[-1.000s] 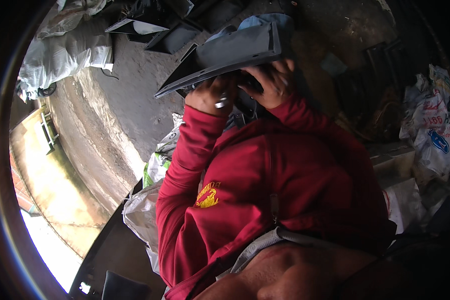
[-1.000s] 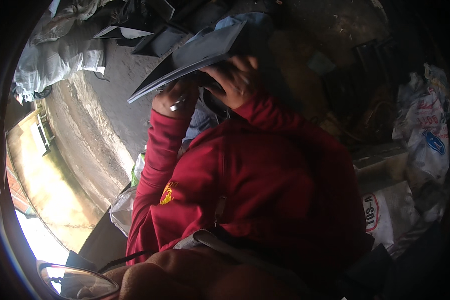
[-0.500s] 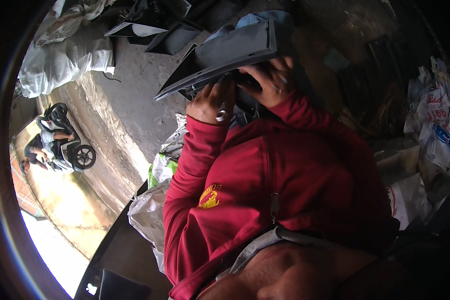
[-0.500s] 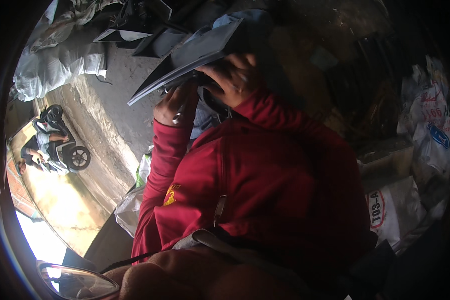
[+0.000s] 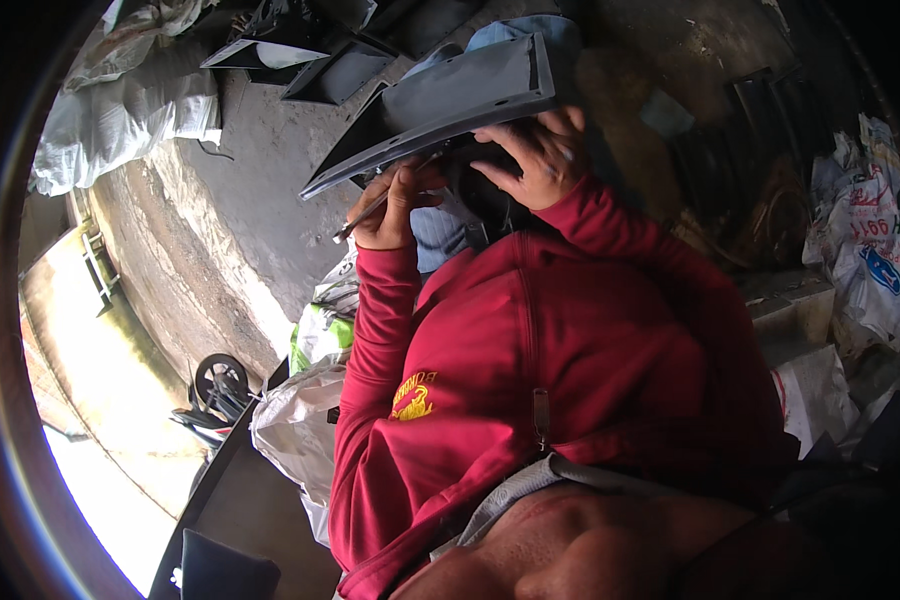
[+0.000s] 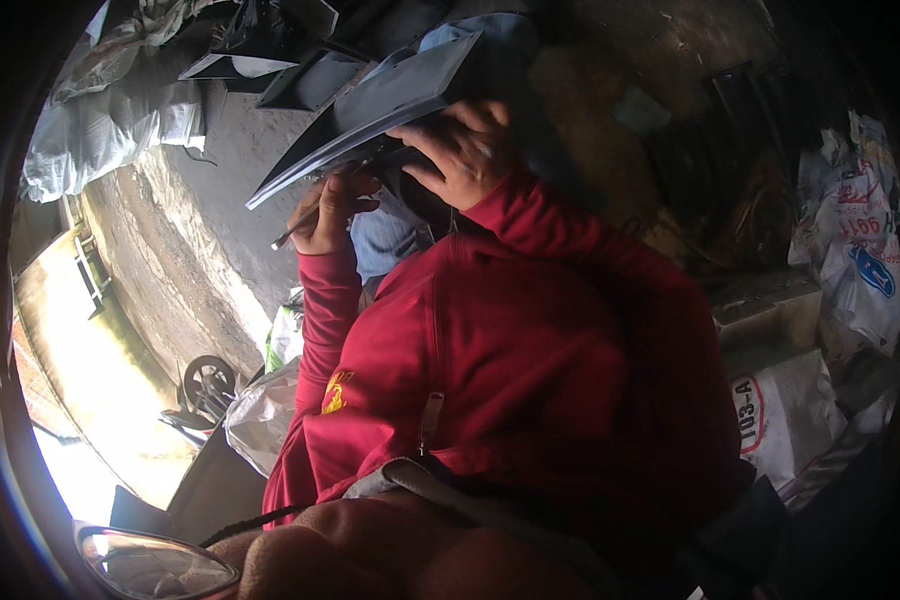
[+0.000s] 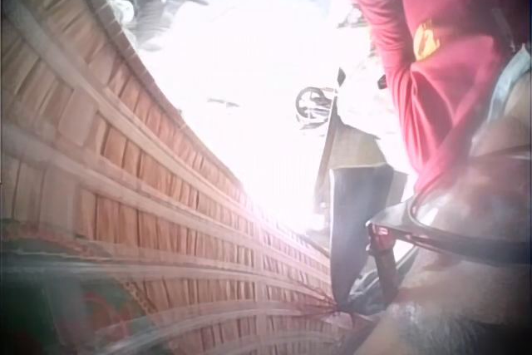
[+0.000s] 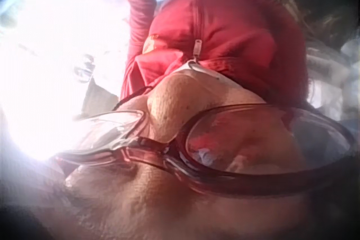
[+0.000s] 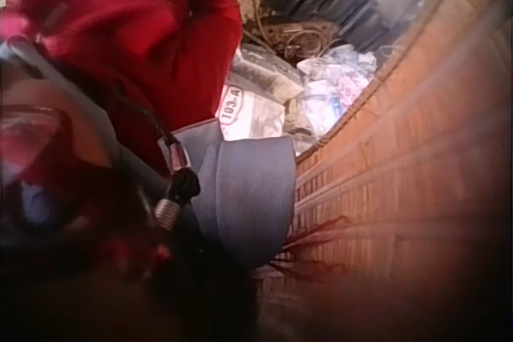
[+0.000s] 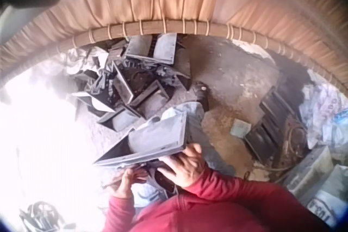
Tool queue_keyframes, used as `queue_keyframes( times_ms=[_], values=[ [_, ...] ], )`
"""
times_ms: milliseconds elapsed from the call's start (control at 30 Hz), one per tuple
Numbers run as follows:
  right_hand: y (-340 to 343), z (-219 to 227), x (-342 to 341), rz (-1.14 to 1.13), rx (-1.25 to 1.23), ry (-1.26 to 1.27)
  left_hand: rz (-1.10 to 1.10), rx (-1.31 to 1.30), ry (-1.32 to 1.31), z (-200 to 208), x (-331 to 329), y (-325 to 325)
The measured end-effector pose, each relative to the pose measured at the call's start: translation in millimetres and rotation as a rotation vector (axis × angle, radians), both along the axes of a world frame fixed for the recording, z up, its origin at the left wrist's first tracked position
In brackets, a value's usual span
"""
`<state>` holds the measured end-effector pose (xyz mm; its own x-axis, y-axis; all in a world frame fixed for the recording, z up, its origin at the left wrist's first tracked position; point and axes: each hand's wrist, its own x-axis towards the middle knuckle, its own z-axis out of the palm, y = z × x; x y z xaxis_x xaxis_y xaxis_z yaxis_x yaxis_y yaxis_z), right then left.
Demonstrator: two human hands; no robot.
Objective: The person assembles a metal component by inserting screws and tightening them with a wrench. They handle a circular metal part and a rectangular metal piece, using a wrench to secure the assembly.
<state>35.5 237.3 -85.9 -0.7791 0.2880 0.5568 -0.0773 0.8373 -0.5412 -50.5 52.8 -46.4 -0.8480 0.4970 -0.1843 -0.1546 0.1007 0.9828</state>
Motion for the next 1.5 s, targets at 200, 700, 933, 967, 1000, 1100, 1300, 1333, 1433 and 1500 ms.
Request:
queue_keyframes(
  times_ms=[200, 700, 933, 967, 1000, 1100, 1300, 1333, 1433, 1500],
  values=[
    [-1.9, 4.6, 2.2, 0.016, -0.007, -0.023, -0.235, -0.464, 0.850, 18.0, -0.2, 14.7],
    [-4.0, 6.4, 0.9, 0.020, 0.009, -0.041, 0.025, 0.093, -0.276, -6.4, -11.7, -11.8],
    [-1.2, 2.6, 2.8, 0.023, 0.000, -0.002, -0.163, -0.376, 0.596, 18.3, -0.2, 4.6],
    [-1.5, 2.5, 2.8, 0.015, 0.004, 0.000, -0.211, -0.488, 0.814, 20.2, -0.6, 11.0],
    [-2.1, 2.7, 2.5, 0.006, 0.009, 0.003, -0.271, -0.471, 0.960, 25.2, -0.5, 17.6],
    [-1.6, 3.1, 3.4, 0.017, -0.001, -0.008, -0.321, -0.551, 0.988, 29.2, -2.5, 29.4],
    [-2.0, 0.5, 3.5, -0.006, 0.032, -0.013, -0.431, -0.735, 0.893, 24.2, -5.5, 42.4],
    [-2.0, 0.7, 2.9, -0.020, 0.046, -0.012, -0.404, -0.564, 0.787, 14.1, -15.9, 33.3],
    [-4.5, -3.4, 2.0, -0.029, 0.103, -0.012, -0.168, -0.065, -0.167, -1.4, -23.1, -4.0],
    [-7.3, 0.3, 0.0, -0.036, 0.139, -0.048, -0.011, -0.074, -0.196, 2.0, -9.2, -2.3]
  ],
)
